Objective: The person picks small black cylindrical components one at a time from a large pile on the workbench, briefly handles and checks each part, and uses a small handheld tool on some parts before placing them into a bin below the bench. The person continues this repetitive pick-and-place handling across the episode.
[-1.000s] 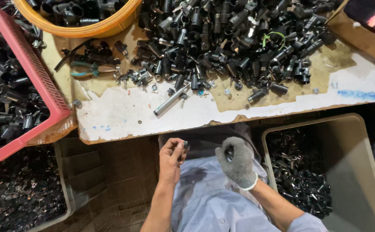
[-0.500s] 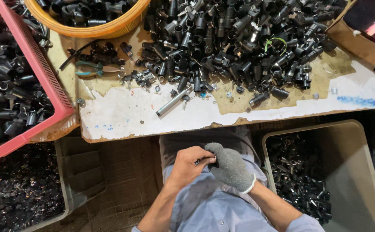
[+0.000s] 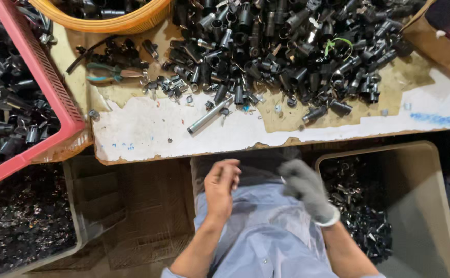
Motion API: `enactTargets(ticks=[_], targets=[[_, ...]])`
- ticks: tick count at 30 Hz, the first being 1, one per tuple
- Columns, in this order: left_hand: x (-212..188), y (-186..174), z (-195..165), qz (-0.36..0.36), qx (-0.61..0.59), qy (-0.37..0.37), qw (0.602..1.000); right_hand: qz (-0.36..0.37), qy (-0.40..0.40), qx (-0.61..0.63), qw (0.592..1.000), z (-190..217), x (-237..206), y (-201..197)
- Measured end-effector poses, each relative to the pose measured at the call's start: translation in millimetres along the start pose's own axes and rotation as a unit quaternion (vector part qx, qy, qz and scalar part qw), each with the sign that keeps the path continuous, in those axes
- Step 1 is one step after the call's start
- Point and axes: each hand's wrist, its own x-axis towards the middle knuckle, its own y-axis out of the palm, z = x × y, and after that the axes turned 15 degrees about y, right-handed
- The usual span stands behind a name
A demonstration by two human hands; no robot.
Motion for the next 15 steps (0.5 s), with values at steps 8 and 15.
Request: enactTargets(ticks=[8, 15], targets=[[-20, -32, 39, 0.112, -0.108, -0.263, 0.952, -0.313, -0.230, -0.538, 0.748, 8, 11, -38], [-31, 2, 26, 0.100, -0.031, -0.177, 0.979, -0.301, -0.482, -0.307, 0.764, 123, 34, 28]])
